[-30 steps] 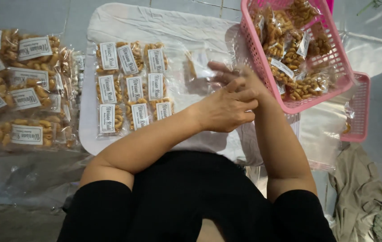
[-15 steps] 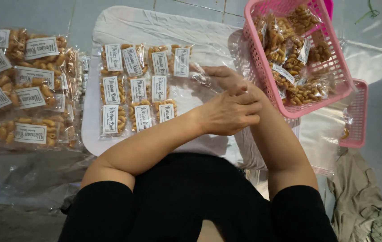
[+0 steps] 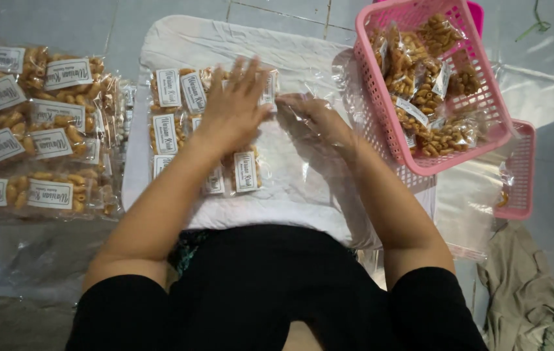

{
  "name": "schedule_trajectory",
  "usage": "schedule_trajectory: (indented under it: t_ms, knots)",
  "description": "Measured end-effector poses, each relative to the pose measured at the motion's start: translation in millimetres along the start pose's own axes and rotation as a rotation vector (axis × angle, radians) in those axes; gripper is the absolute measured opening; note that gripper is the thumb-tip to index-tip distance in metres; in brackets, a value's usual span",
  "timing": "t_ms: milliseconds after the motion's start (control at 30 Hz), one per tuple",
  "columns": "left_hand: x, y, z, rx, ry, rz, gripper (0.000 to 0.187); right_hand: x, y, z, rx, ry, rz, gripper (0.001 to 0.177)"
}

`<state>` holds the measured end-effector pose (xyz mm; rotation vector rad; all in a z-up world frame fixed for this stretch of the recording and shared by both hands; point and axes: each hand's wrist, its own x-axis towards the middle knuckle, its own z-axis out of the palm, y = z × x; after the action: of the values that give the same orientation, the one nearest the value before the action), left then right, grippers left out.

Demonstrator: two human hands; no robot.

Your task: Packaging small snack packets into larger plastic bags

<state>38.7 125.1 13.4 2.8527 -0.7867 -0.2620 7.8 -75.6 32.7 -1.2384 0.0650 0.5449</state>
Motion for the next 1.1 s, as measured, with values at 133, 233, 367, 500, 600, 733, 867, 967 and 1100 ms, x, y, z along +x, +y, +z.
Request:
schedule_trajectory:
  t_ms: [133,233,367,500,600,733,867,967,1100]
  knots:
    - [0,-24,33,-0.032,0.028,0.015,0.075,-12,-15,11,-0.886,-0.301,-0.670,0.012]
    - [-5,-25,45,-0.038,0.097,0.057,0.077,20,24,-30,-1.383,-0.162,-0.749,0.047]
    - [-3,-26,58,0.009,0.120,0.070,0.081,28,44,-38,-1.585,0.090,-0.730,0.033]
    - [-2,-27,58,0.020,0.093,0.063,0.080,9,33,-22,-1.501,0.148,-0.716,0.044]
    - [0,-26,61,0.043,0.076,0.037,0.079,8,48,-41,-0.718,-0.145,-1.556,0.035]
    - [3,-25,62,0.051,0.045,0.023,0.081,-57,53,-98,-1.473,-0.003,-0.582,0.052]
    - [2,-24,60,0.046,0.030,0.014,0.084,-132,13,-98,-1.487,-0.199,-0.342,0.039]
    - [0,-25,63,0.070,0.071,0.028,0.082,-171,-53,-51,-0.300,0.284,0.289,0.027]
    - [7,-31,75,0.064,0.097,0.073,0.085,-202,-77,-133,-1.285,0.462,0.054,0.044]
